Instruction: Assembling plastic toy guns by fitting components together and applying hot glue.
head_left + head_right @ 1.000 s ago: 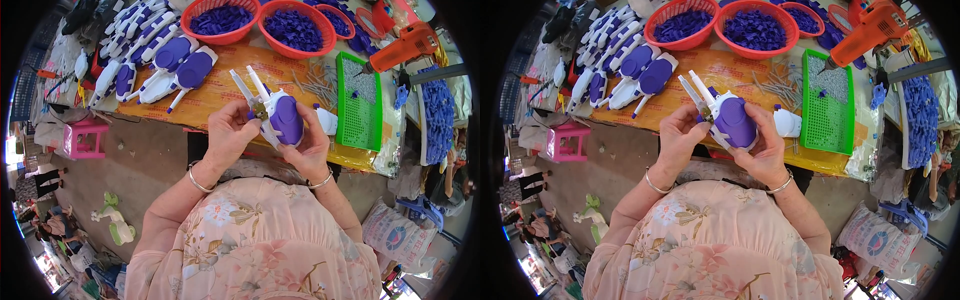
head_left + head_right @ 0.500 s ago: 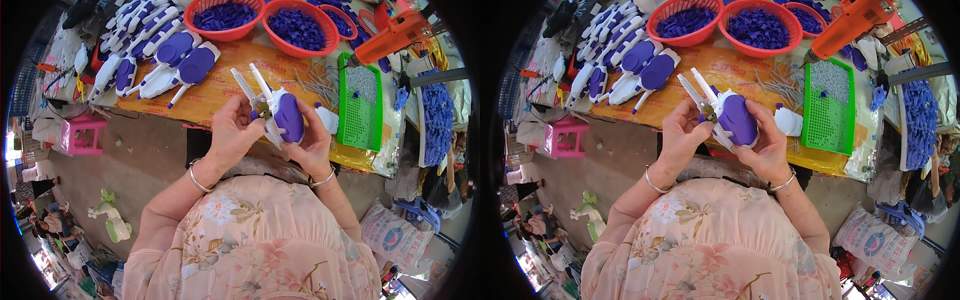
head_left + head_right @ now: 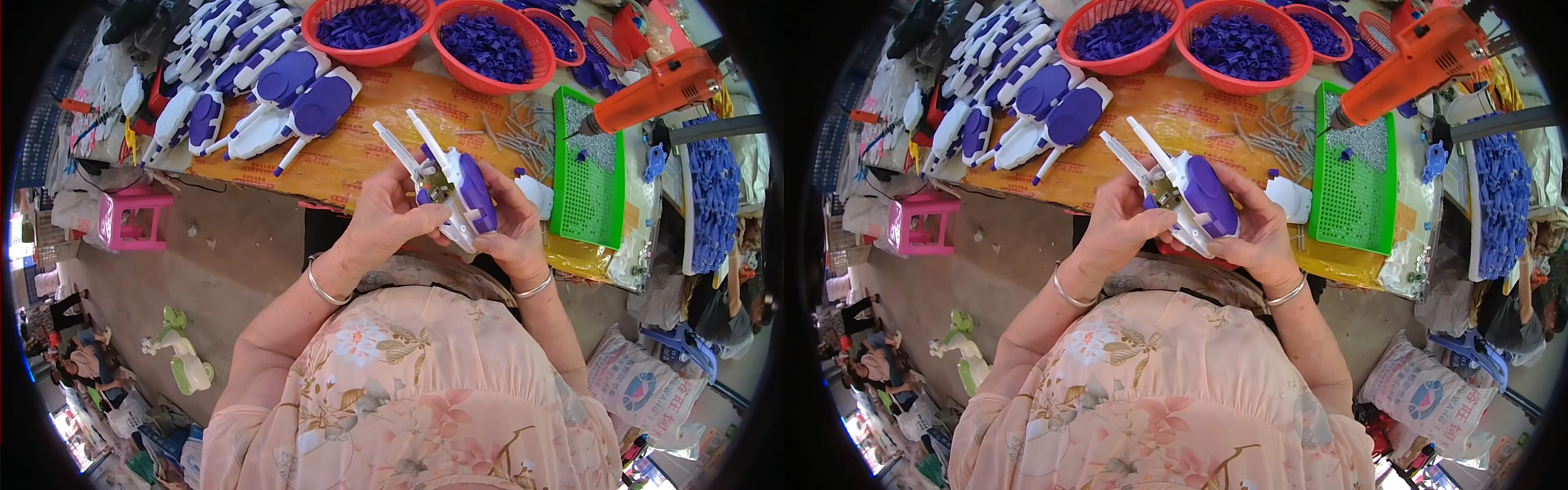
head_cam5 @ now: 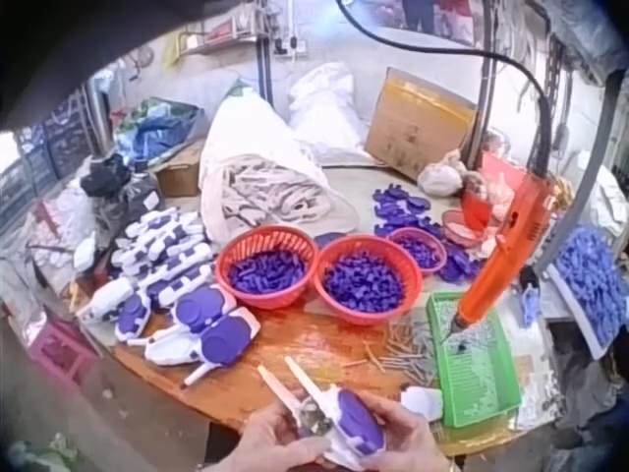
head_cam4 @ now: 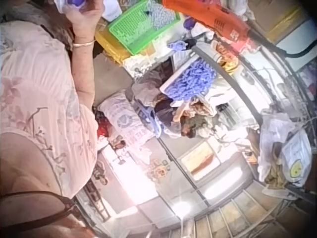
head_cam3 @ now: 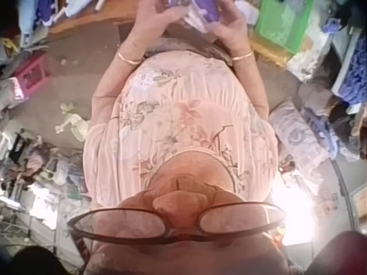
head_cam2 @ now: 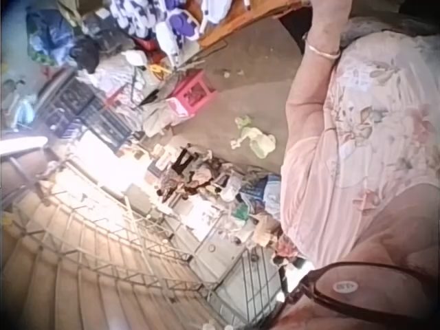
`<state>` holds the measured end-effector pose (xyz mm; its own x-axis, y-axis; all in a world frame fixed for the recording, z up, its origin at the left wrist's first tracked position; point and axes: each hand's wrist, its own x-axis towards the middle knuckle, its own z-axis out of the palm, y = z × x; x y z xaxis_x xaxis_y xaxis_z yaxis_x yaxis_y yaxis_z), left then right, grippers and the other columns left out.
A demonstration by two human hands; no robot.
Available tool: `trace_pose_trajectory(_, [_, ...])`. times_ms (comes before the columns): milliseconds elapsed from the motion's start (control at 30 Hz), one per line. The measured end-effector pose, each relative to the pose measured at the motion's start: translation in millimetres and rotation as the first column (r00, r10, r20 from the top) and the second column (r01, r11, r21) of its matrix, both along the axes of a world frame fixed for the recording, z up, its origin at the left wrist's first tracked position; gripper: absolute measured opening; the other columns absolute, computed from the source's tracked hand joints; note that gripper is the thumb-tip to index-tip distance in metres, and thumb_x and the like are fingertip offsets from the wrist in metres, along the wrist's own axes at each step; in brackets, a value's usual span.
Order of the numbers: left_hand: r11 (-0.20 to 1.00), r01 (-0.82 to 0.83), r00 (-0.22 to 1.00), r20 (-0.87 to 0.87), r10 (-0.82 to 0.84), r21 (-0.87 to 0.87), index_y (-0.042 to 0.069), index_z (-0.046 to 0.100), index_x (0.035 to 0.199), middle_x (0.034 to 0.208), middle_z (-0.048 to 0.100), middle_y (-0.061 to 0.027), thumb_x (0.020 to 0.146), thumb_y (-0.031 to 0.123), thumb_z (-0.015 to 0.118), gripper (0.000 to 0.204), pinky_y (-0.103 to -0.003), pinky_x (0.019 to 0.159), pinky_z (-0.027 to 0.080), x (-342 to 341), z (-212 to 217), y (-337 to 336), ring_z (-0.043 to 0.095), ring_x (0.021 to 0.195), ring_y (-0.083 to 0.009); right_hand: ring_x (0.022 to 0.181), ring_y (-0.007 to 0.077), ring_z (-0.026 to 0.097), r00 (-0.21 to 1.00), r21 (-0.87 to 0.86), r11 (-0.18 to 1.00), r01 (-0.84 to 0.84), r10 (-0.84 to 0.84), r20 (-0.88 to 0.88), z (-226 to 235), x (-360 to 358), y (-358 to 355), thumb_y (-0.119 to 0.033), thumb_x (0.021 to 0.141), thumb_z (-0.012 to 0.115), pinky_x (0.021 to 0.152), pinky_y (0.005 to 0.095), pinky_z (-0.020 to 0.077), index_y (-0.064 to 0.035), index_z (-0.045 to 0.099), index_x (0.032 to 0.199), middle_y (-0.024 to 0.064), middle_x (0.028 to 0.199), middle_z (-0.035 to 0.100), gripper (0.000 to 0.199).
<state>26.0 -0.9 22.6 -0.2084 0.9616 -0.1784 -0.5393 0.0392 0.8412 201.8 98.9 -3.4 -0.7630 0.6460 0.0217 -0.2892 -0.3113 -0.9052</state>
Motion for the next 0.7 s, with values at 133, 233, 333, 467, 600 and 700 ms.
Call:
trace_pose_trajectory(133, [0.998,0.064,0.993,0.097,-0.065,0.014,-0.004,0.038,0.135,0.108,0.060,-0.0108,0.077,0.004,0.073,0.067,-0.028,0.065,0.058,-4,-3,-1,0.065,0.080,-0.0155,0.124,0.0206,0.048,1.000,-0.025,1.000,-0.012,0.012,0.004,1,0,0,-0.002,0.059,0.077,0.108,0.0358,0.0337,0.0019,0.043,0.138,0.0118,0.137,0.048,0.086])
trace_pose_trajectory(233, [0.987,0.158,0.977,0.145,-0.159,0.014,-0.003,0.044,0.130,0.102,0.063,-0.0096,0.076,0.004,0.074,0.062,-0.027,0.065,0.058,-8,-4,0,0.065,0.076,-0.0151,0.124,0.0206,0.049,1.000,-0.032,0.999,-0.025,0.025,0.004,0,2,2,-0.004,0.058,0.078,0.108,0.0358,0.0335,0.0019,0.044,0.137,0.0118,0.136,0.049,0.086])
trace_pose_trajectory(333, [0.989,0.139,0.976,0.164,-0.144,0.040,-0.001,0.048,0.126,0.098,0.065,-0.0090,0.076,0.005,0.075,0.057,-0.027,0.065,0.058,-8,-8,1,0.065,0.074,-0.0152,0.123,0.0206,0.049,0.999,-0.041,0.998,-0.038,0.038,0.007,1,1,1,-0.006,0.058,0.079,0.108,0.0357,0.0337,0.0021,0.045,0.136,0.0118,0.135,0.051,0.086])
trace_pose_trajectory(467, [0.989,0.140,0.971,0.187,-0.146,0.050,-0.002,0.049,0.126,0.100,0.065,-0.0091,0.076,0.005,0.074,0.056,-0.027,0.065,0.058,-9,-11,0,0.065,0.075,-0.0151,0.122,0.0206,0.050,0.999,-0.053,0.998,-0.036,0.036,0.006,2,-1,1,-0.006,0.058,0.079,0.108,0.0355,0.0341,0.0022,0.046,0.136,0.0118,0.134,0.051,0.085])
trace_pose_trajectory(600, [0.991,0.137,0.975,0.175,-0.137,0.015,-0.002,0.050,0.124,0.100,0.065,-0.0090,0.077,0.004,0.073,0.053,-0.027,0.065,0.058,-9,-8,-2,0.066,0.076,-0.0154,0.122,0.0206,0.050,0.999,-0.034,0.999,-0.033,0.034,0.016,0,-1,1,-0.005,0.058,0.079,0.107,0.0356,0.0344,0.0022,0.046,0.136,0.0118,0.134,0.052,0.085])
trace_pose_trajectory(700, [0.993,0.121,0.984,0.133,-0.118,-0.011,-0.003,0.051,0.121,0.099,0.065,-0.0090,0.079,0.004,0.070,0.047,-0.028,0.066,0.058,-7,-4,-2,0.065,0.076,-0.0151,0.123,0.0205,0.049,0.999,-0.039,0.998,-0.046,0.046,0.013,0,0,1,-0.001,0.059,0.077,0.107,0.0354,0.0353,0.0019,0.045,0.136,0.0118,0.134,0.051,0.084])
